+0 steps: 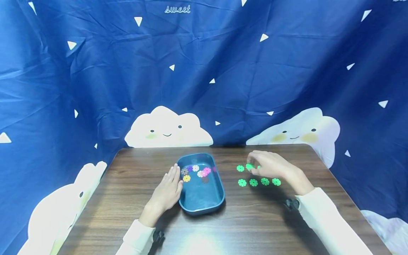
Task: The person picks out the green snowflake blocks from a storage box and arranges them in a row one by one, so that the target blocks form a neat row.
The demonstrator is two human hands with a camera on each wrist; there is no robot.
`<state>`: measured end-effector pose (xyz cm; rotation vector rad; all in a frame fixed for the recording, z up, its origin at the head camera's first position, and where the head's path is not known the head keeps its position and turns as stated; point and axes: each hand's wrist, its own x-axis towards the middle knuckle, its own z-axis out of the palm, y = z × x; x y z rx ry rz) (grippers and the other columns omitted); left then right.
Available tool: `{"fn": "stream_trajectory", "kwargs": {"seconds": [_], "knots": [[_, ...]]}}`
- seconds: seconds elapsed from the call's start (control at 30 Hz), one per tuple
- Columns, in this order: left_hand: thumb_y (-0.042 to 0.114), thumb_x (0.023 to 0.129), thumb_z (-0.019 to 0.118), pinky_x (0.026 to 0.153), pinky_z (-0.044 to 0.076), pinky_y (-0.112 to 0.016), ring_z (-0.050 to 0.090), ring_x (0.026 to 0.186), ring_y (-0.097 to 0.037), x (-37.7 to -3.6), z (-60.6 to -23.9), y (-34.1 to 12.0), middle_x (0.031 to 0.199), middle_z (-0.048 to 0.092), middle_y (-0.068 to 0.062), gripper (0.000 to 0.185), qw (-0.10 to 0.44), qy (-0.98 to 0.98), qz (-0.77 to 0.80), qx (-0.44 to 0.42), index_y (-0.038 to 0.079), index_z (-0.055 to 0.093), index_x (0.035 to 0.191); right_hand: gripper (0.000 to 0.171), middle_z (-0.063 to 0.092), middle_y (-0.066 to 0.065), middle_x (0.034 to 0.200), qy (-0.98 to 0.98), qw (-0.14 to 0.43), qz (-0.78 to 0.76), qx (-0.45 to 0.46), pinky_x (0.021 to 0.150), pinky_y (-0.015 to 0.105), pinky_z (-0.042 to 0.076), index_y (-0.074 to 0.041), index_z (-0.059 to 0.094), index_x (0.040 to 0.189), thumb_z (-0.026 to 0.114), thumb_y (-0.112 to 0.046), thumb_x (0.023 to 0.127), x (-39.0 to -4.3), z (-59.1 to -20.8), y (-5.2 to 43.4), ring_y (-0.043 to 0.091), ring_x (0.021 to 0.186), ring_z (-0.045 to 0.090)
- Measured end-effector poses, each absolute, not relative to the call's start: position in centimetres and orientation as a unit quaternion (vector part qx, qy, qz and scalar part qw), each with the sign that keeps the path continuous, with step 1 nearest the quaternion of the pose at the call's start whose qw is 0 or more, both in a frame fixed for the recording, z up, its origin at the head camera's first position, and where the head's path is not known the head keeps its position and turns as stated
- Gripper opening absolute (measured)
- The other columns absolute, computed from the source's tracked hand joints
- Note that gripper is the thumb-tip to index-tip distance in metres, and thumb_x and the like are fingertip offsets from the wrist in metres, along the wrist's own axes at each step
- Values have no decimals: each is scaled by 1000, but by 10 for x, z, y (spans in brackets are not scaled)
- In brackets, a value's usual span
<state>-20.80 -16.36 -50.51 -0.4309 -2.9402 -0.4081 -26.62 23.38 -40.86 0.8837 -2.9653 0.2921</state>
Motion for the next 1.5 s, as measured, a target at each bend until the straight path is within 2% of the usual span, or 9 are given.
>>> {"fn": "stream_trajectory", "kwargs": {"seconds": [0.3, 0.5, 0.67, 0.83, 1.07, 1.2, 1.5], "knots": [[27, 104, 37, 124, 21, -47, 17, 152, -29, -209, -504, -164, 164, 17, -16, 60, 68, -980, -133, -134, -1, 22, 154, 21, 65, -9, 93, -962, 28, 108, 249, 68, 32, 49, -26, 65, 99, 74, -29, 80, -253, -412, 272, 8, 77, 56], [31, 105, 31, 123, 21, -48, 17, 152, -29, -209, -506, -164, 164, 17, -15, 60, 65, -980, -131, -135, -1, 21, 155, 22, 64, -11, 91, -965, 31, 117, 232, 67, 31, 47, -25, 64, 99, 75, -28, 81, -246, -418, 292, 8, 75, 55], [32, 106, 29, 124, 20, -46, 15, 153, -26, -209, -507, -164, 165, 13, -13, 60, 60, -981, -129, -134, 0, 20, 155, 24, 66, -7, 96, -967, 35, 111, 225, 67, 34, 48, -24, 65, 100, 76, -28, 79, -244, -422, 307, 9, 80, 56], [31, 105, 30, 123, 22, -47, 16, 153, -27, -210, -509, -164, 164, 16, -14, 59, 66, -980, -129, -134, 0, 21, 155, 25, 68, -5, 98, -970, 35, 103, 216, 68, 39, 51, -22, 65, 99, 78, -28, 78, -243, -427, 319, 12, 85, 62], [31, 105, 30, 124, 20, -46, 15, 153, -27, -209, -505, -164, 165, 14, -14, 59, 62, -980, -134, -133, 0, 20, 155, 27, 68, -3, 98, -971, 37, 111, 207, 64, 35, 48, -18, 66, 101, 78, -26, 78, -241, -432, 336, 15, 83, 61], [32, 105, 29, 124, 20, -46, 15, 153, -27, -208, -504, -165, 165, 14, -14, 60, 60, -981, -132, -133, 0, 20, 155, 28, 68, -1, 98, -970, 40, 116, 209, 65, 36, 49, -16, 67, 101, 79, -25, 78, -241, -436, 343, 17, 85, 62], [29, 104, 33, 122, 26, -49, 19, 151, -31, -209, -503, -164, 163, 18, -17, 60, 71, -979, -131, -141, -3, 23, 153, 28, 68, 0, 99, -973, 25, 123, 194, 66, 35, 49, -14, 66, 102, 78, -23, 79, -247, -452, 356, 13, 82, 60]]}}
